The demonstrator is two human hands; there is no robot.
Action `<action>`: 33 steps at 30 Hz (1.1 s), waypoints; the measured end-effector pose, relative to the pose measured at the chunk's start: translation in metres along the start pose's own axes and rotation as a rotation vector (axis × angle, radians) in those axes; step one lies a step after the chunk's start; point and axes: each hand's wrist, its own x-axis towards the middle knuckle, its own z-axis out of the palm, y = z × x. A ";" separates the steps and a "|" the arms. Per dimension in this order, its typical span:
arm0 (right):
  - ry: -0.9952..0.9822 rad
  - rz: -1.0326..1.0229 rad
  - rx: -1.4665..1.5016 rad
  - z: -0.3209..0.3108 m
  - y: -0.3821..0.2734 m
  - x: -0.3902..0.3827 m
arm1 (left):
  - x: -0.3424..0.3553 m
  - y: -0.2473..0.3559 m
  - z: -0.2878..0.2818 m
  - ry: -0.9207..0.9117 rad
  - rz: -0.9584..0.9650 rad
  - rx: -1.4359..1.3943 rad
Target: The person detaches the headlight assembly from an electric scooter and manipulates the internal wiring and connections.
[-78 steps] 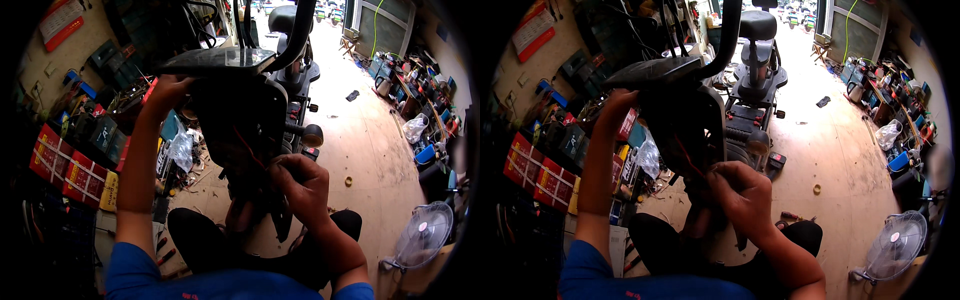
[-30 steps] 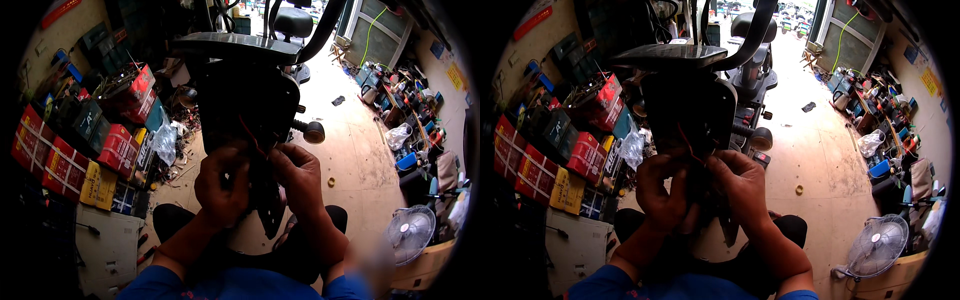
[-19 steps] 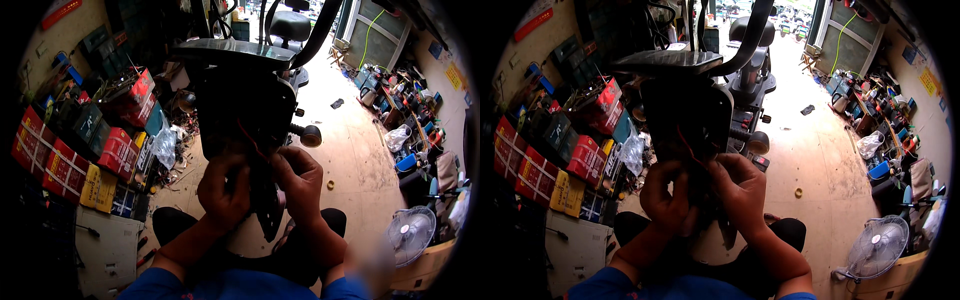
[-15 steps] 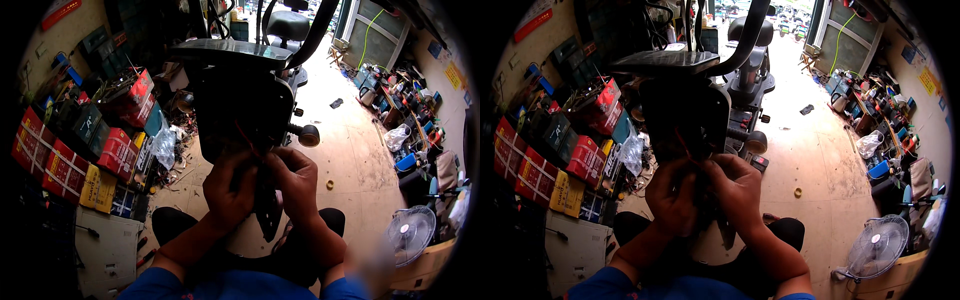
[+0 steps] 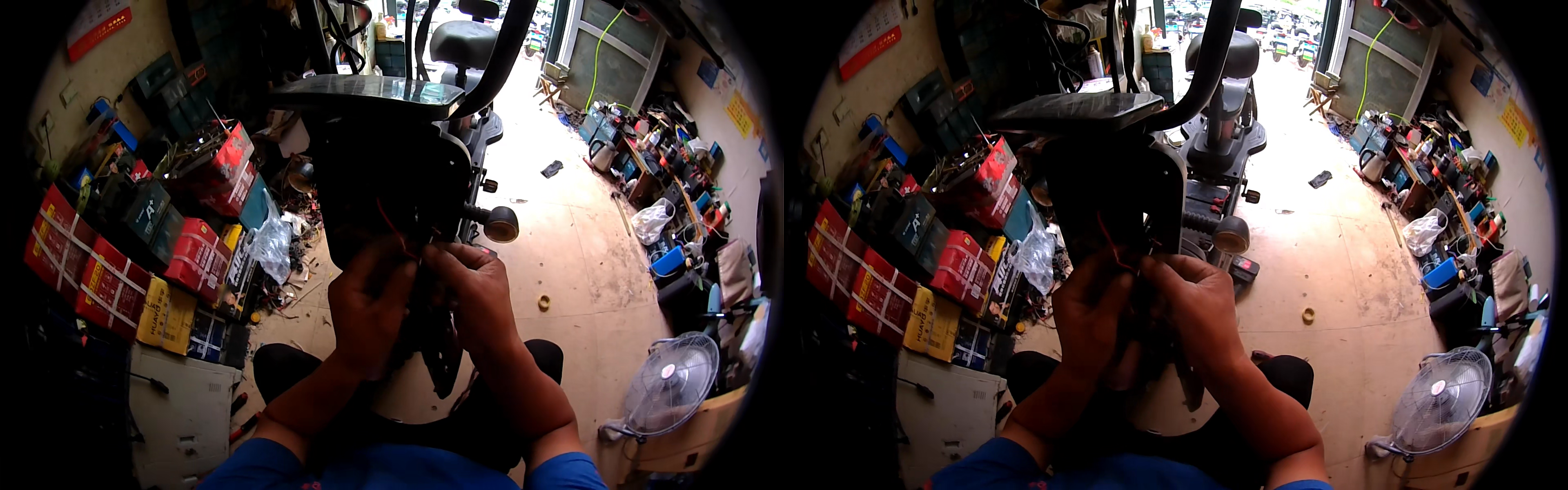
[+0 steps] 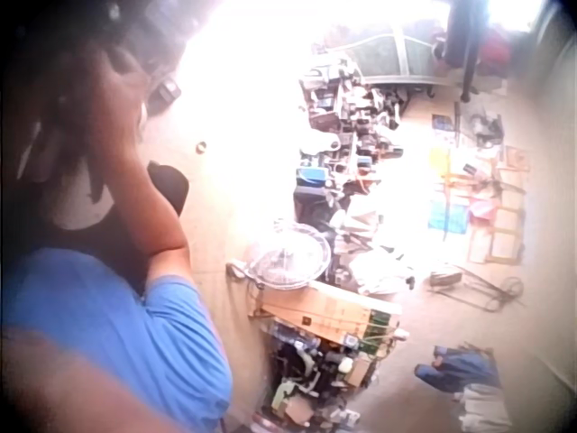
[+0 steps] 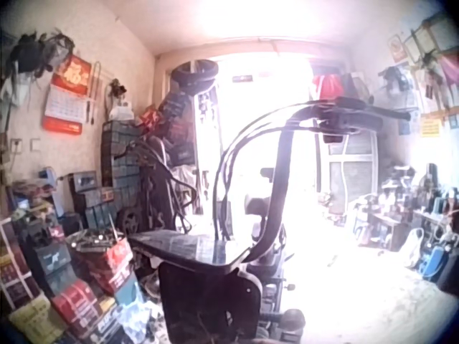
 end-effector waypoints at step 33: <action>0.001 0.007 -0.034 0.001 -0.003 0.002 | 0.004 0.007 -0.001 0.004 -0.200 -0.011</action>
